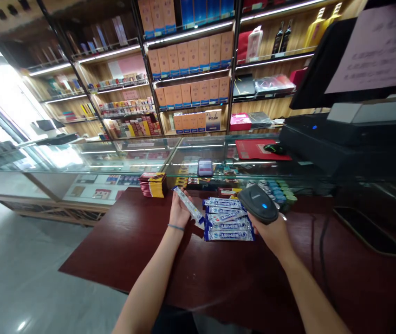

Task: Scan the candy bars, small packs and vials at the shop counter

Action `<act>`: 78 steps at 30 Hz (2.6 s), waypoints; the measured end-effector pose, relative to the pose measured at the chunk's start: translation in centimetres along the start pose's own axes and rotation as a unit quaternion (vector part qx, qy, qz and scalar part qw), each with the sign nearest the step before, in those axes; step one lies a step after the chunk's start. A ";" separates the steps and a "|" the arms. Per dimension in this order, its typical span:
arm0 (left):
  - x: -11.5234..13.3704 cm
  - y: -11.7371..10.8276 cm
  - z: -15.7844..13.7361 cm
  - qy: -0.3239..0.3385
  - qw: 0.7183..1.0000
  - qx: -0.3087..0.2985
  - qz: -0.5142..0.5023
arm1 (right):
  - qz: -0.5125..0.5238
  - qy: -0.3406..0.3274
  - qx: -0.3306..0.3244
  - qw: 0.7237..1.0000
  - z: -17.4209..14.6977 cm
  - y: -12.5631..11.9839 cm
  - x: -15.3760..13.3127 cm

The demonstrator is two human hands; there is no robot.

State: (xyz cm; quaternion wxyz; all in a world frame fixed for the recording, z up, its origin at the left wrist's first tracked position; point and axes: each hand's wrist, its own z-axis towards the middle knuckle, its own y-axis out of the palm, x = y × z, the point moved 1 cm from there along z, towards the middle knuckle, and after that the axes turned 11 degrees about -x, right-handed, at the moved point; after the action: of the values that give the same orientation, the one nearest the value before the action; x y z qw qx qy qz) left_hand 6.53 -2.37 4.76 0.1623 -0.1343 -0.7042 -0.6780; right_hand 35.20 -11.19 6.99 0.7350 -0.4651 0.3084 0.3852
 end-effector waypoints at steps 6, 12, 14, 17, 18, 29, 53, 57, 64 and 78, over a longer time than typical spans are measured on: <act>-0.1 0.7 -1.1 -0.048 0.998 -0.035 -0.010 | -0.005 0.029 0.006 1.000 -0.4 1.8 0.2; 0.9 1.2 -1.8 -0.060 0.987 -0.114 0.097 | 0.001 0.038 -0.009 0.999 -0.6 2.4 0.7; 0.9 0.9 -1.7 -0.057 0.979 -0.132 0.146 | 0.002 0.036 -0.012 0.999 -0.5 2.3 0.7; 0.8 0.4 -1.5 -0.044 0.975 -0.122 0.180 | 0.005 0.034 -0.015 0.999 -0.5 2.2 0.6; 0.8 0.3 -1.5 -0.040 0.976 -0.115 0.182 | 0.006 0.035 -0.015 0.999 -0.5 2.2 0.6; 0.4 1.0 -2.6 -0.090 0.973 -0.138 0.161 | 0.022 0.032 -0.033 0.999 -0.5 2.0 0.0; 5.7 -0.4 -2.5 -0.216 0.857 -0.251 0.395 | -0.178 -0.025 -0.300 0.937 -2.5 2.9 -3.3; 5.7 -0.1 -2.7 -0.164 0.846 -0.258 0.437 | -0.187 -0.036 -0.295 0.936 -2.6 3.0 -3.4; 5.3 -1.6 -1.6 -0.203 0.883 -0.247 0.344 | -0.153 -0.029 -0.257 0.954 -2.3 3.1 -2.4; 12.4 -1.6 -1.4 0.080 0.772 -0.156 0.611 | -0.118 -0.036 -0.241 0.963 -1.6 3.8 0.8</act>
State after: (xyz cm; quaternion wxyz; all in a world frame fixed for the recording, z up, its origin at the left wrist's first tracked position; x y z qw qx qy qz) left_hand -5.34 -4.23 8.40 0.5755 -0.5050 -0.3428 -0.5444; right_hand 32.22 -11.44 4.08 0.6517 -0.6474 0.1223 0.3758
